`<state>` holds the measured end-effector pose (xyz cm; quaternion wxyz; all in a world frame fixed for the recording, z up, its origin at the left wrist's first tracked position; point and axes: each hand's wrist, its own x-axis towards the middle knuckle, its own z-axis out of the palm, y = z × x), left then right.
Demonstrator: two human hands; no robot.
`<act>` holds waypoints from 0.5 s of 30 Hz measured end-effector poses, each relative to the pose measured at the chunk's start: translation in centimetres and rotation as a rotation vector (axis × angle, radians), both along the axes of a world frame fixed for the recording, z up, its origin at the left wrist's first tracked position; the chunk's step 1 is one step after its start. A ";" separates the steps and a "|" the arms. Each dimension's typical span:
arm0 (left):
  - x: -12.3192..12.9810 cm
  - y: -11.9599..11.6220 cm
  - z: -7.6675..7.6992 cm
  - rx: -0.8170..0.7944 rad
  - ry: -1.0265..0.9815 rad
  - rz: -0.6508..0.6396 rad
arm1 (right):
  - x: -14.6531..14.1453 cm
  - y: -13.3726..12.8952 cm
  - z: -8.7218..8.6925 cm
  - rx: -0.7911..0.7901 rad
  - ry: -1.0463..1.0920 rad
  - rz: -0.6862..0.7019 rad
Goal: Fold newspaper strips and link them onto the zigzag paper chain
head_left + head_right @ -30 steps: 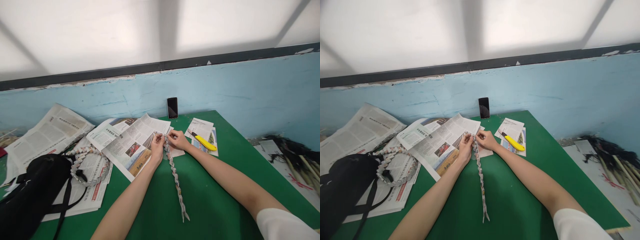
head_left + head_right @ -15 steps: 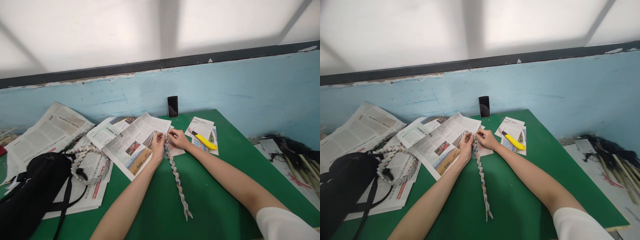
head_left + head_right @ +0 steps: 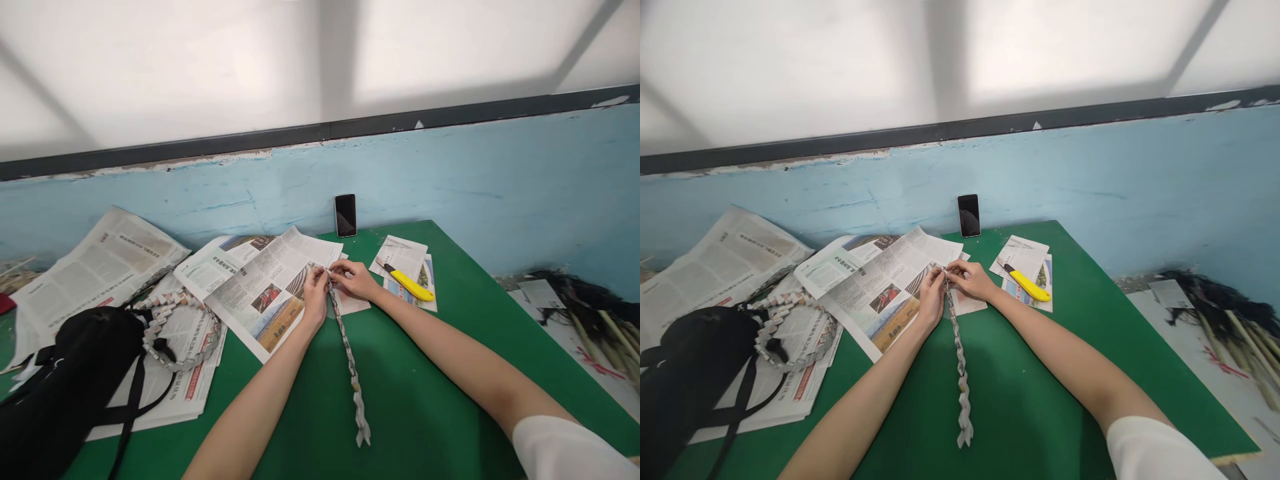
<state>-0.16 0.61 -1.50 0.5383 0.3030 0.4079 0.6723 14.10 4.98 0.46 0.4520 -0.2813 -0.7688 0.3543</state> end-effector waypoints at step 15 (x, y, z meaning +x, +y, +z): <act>0.1 -0.1 0.1 0.018 0.094 -0.032 | -0.2 0.1 -0.1 -0.080 0.052 -0.087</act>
